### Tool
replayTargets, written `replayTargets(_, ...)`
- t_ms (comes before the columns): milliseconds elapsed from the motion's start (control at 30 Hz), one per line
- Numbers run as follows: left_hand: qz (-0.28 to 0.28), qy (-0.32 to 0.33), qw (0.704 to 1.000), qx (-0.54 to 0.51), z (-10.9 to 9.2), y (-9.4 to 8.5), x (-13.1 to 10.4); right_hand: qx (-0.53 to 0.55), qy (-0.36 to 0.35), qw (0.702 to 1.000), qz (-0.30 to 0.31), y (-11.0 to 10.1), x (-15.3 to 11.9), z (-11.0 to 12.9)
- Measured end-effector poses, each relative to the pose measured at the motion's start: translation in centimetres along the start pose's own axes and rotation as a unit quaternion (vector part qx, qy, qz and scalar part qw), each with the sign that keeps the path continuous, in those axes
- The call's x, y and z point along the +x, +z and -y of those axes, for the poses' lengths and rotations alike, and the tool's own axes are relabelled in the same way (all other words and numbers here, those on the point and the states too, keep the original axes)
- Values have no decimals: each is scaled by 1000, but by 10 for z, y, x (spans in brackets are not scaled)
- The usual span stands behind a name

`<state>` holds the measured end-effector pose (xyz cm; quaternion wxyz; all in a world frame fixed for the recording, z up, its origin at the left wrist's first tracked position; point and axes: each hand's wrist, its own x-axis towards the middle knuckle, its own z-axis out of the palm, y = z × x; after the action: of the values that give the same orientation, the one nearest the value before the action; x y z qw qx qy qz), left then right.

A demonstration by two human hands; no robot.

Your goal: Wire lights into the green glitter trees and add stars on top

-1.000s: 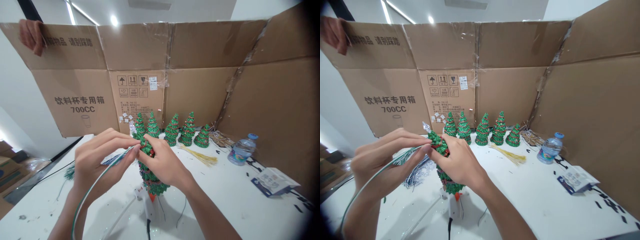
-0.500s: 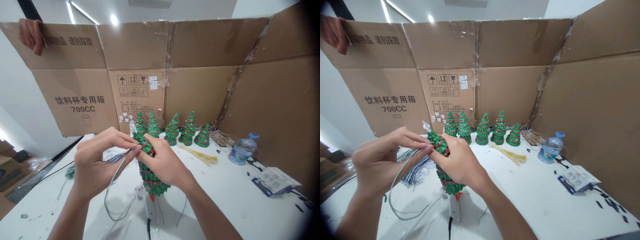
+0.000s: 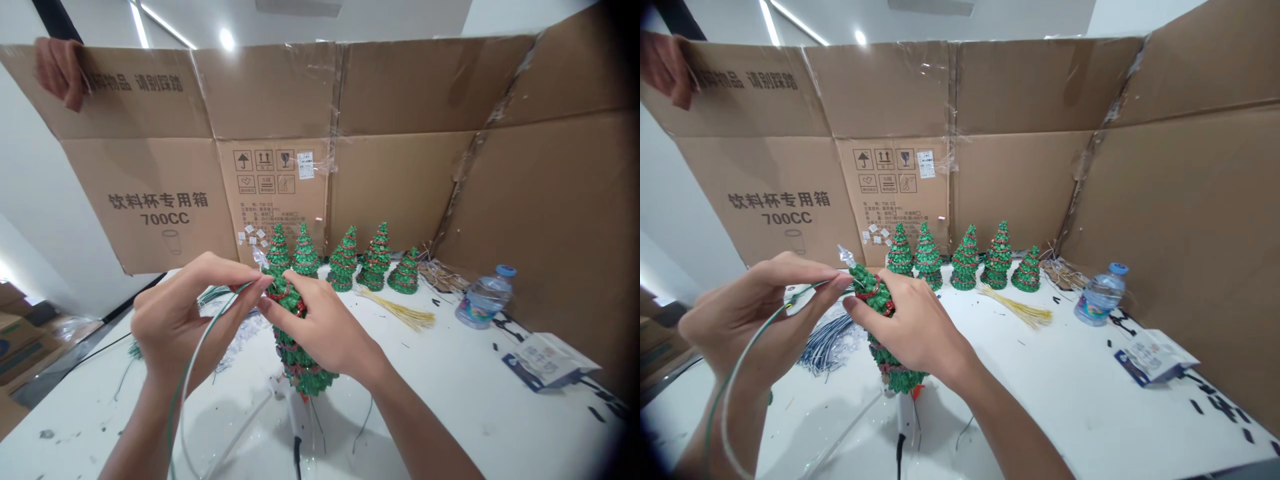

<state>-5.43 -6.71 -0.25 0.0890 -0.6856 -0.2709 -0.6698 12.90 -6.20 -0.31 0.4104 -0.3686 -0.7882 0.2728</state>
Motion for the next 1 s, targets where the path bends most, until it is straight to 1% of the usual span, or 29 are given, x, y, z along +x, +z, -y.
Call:
replayTargets(67,24,-14,999,-47,2,-1,0,1,-1,1000,0,0,0,0)
replayTargets(167,88,-39,991,-88,6,-5,2,4,-6,1000,-4,-1,1,-1)
replayTargets(233,112,-36,990,-77,8,-7,2,5,-8,1000,-4,-2,1,0)
replayTargets(333,113,-3,993,-30,7,-6,3,3,-6,1000,1,-3,1,-1)
replayTargets(367,121,6,992,-18,6,-7,4,0,-5,1000,1,-3,2,-2)
replayTargets(500,199,21,980,5,2,-12,9,-10,-12,1000,2,-3,2,-7)
replayTargets(567,219,45,975,10,3,-16,10,-15,-10,1000,1,-3,2,-9)
replayTargets(633,204,81,975,24,5,-17,11,-16,-4,1000,-2,-3,2,-9)
replayTargets(700,164,100,980,45,6,-16,9,-11,0,1000,3,-3,2,-7)
replayTargets(800,98,77,991,38,6,-10,5,-7,-1,1000,13,-2,1,-3)
replayTargets(867,76,51,996,12,5,-6,3,-1,-3,1000,13,-2,1,-1)
replayTargets(933,92,37,995,-16,6,-6,3,5,-5,1000,15,-2,1,-2)
replayTargets(1000,136,29,990,-33,8,-8,5,5,-7,1000,18,-2,1,-4)
